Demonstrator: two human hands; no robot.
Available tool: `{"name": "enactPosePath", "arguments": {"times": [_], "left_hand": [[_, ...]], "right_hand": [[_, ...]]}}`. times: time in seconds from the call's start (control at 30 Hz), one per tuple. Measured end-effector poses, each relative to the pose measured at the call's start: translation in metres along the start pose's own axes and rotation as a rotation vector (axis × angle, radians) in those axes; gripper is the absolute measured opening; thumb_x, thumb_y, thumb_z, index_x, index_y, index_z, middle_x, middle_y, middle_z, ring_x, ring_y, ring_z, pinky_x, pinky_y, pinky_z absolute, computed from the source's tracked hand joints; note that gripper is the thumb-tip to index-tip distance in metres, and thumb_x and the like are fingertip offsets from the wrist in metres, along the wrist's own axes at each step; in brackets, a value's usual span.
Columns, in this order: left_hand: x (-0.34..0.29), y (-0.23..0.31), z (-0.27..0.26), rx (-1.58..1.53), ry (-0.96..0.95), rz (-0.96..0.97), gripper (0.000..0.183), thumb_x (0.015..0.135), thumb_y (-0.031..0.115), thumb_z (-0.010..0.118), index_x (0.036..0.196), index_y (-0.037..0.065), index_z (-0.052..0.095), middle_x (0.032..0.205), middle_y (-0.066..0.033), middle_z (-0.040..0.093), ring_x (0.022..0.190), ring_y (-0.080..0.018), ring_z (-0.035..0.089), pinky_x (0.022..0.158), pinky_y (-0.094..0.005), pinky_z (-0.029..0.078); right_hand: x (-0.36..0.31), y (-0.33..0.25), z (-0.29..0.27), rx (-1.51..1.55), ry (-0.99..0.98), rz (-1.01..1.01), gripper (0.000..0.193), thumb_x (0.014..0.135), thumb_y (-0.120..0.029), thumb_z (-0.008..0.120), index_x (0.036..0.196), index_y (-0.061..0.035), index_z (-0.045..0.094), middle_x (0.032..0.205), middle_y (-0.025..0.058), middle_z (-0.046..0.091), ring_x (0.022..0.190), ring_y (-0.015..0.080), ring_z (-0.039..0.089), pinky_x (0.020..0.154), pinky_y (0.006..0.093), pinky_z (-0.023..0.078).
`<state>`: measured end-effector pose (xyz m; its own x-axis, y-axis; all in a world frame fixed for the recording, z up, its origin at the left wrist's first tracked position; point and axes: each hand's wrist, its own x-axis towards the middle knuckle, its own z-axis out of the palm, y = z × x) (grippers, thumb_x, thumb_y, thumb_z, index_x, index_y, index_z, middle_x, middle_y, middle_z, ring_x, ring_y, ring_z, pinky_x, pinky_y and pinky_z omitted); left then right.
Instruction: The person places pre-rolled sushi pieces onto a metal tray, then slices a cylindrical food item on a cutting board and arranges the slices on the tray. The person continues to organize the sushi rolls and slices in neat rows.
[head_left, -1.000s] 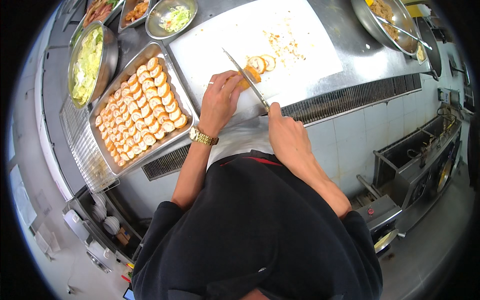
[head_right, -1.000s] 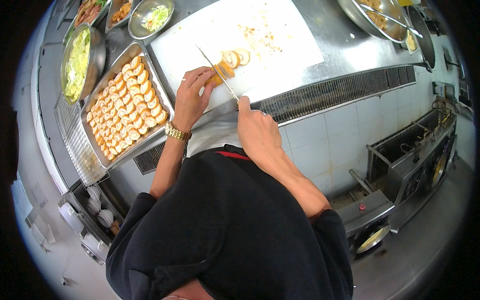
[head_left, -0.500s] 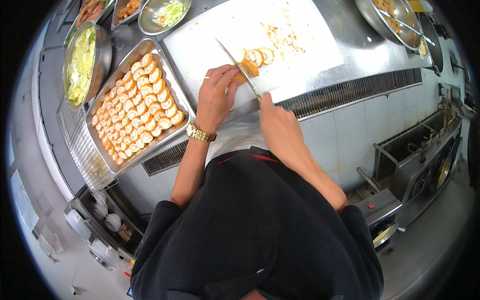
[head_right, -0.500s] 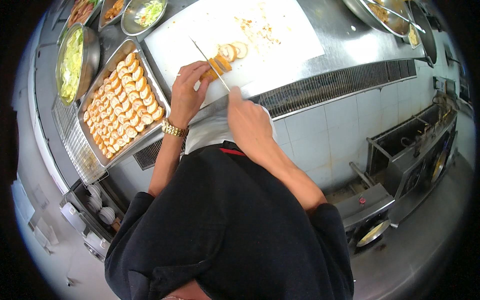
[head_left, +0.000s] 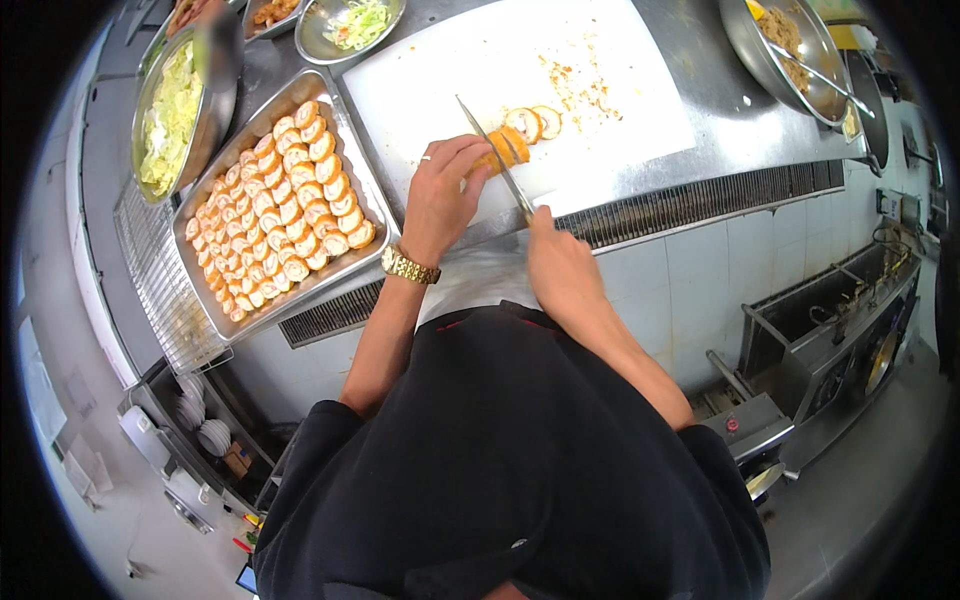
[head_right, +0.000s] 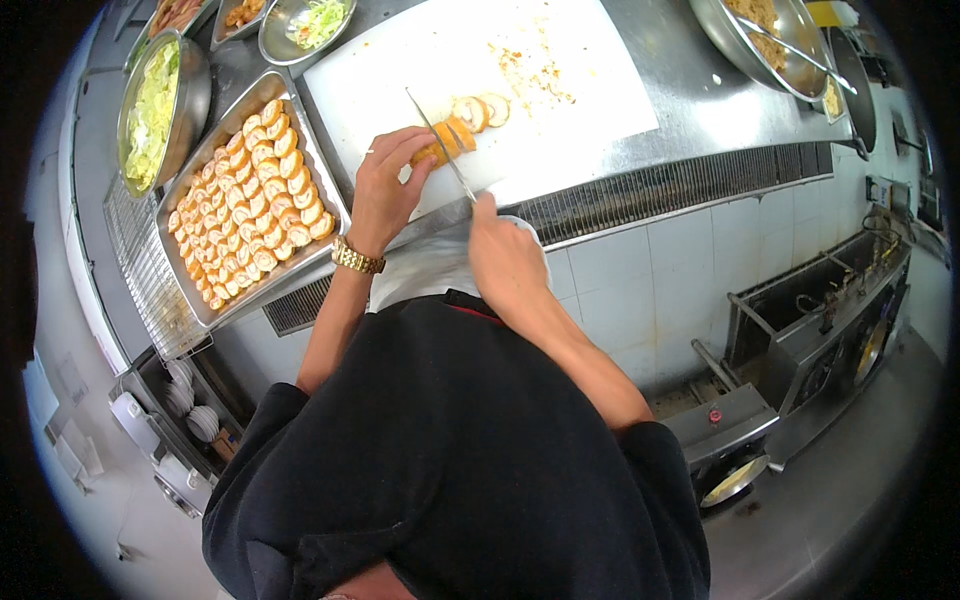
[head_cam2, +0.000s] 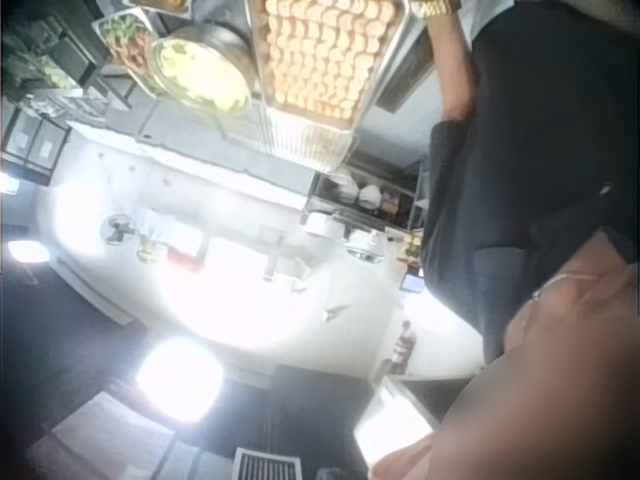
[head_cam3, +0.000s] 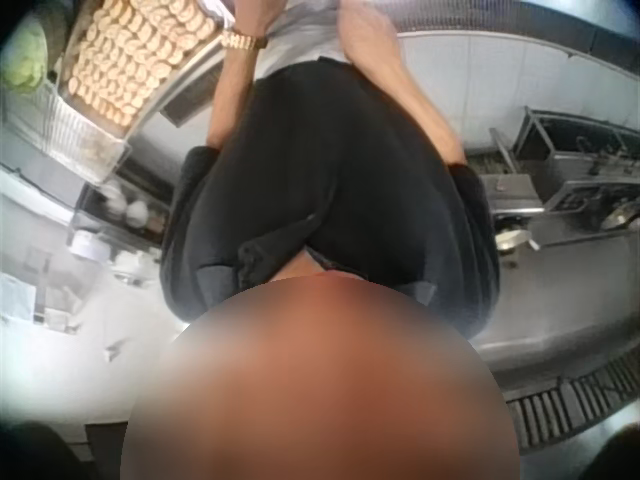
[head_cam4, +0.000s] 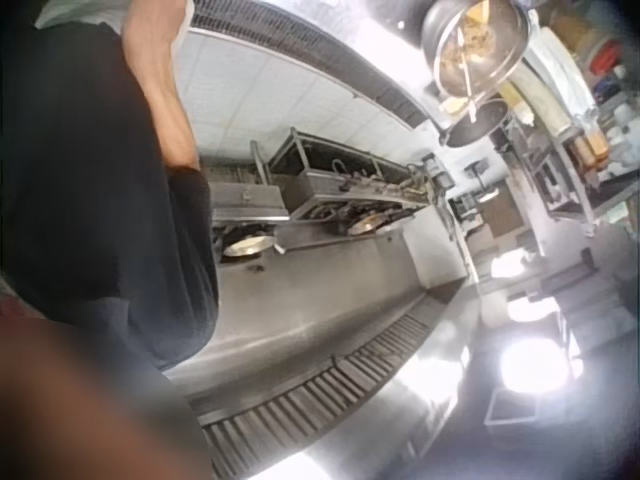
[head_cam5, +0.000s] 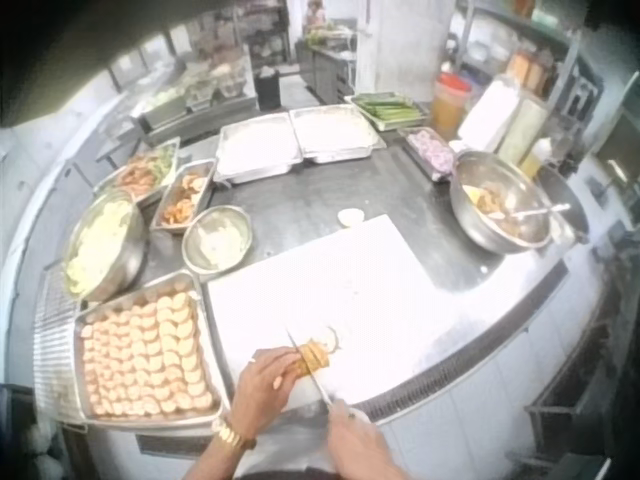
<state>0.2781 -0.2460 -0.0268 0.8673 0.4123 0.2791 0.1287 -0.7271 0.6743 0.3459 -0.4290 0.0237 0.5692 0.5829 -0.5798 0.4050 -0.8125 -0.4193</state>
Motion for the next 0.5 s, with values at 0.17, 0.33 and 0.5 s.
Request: {"name": "enactPosePath", "arguments": {"times": [0.17, 0.33, 0.5], "left_hand": [[-0.003, -0.001, -0.002, -0.057, 0.035, -0.053, 0.033, 0.090, 0.004, 0.085, 0.122, 0.005, 0.080, 0.125, -0.0114, 0.078, 0.115, -0.0334, 0.073, 0.099, -0.0420, 0.061], [-0.011, -0.003, -0.008, -0.058, 0.056, -0.076, 0.029, 0.091, 0.003, 0.084, 0.120, 0.005, 0.081, 0.124, -0.0121, 0.078, 0.114, -0.0332, 0.074, 0.098, -0.0421, 0.061], [-0.012, -0.004, -0.005, -0.085, 0.048, -0.103, 0.028, 0.092, 0.002, 0.083, 0.119, 0.004, 0.081, 0.123, -0.0124, 0.078, 0.112, -0.0327, 0.074, 0.097, -0.0424, 0.061]], "right_hand": [[0.017, -0.006, -0.005, 0.014, 0.166, -0.170, 0.013, 0.104, -0.004, 0.050, 0.115, 0.0030, 0.048, 0.082, 0.0345, 0.073, 0.081, 0.0557, 0.075, 0.072, 0.0648, 0.060], [-0.008, -0.004, -0.019, 0.035, 0.133, -0.158, 0.013, 0.104, -0.003, 0.051, 0.115, 0.0034, 0.048, 0.084, 0.0356, 0.073, 0.083, 0.0565, 0.075, 0.073, 0.0650, 0.060], [-0.025, -0.015, -0.025, 0.022, 0.054, -0.084, 0.013, 0.106, -0.005, 0.050, 0.116, 0.0036, 0.048, 0.086, 0.0365, 0.073, 0.086, 0.0585, 0.074, 0.077, 0.0663, 0.058]]}}
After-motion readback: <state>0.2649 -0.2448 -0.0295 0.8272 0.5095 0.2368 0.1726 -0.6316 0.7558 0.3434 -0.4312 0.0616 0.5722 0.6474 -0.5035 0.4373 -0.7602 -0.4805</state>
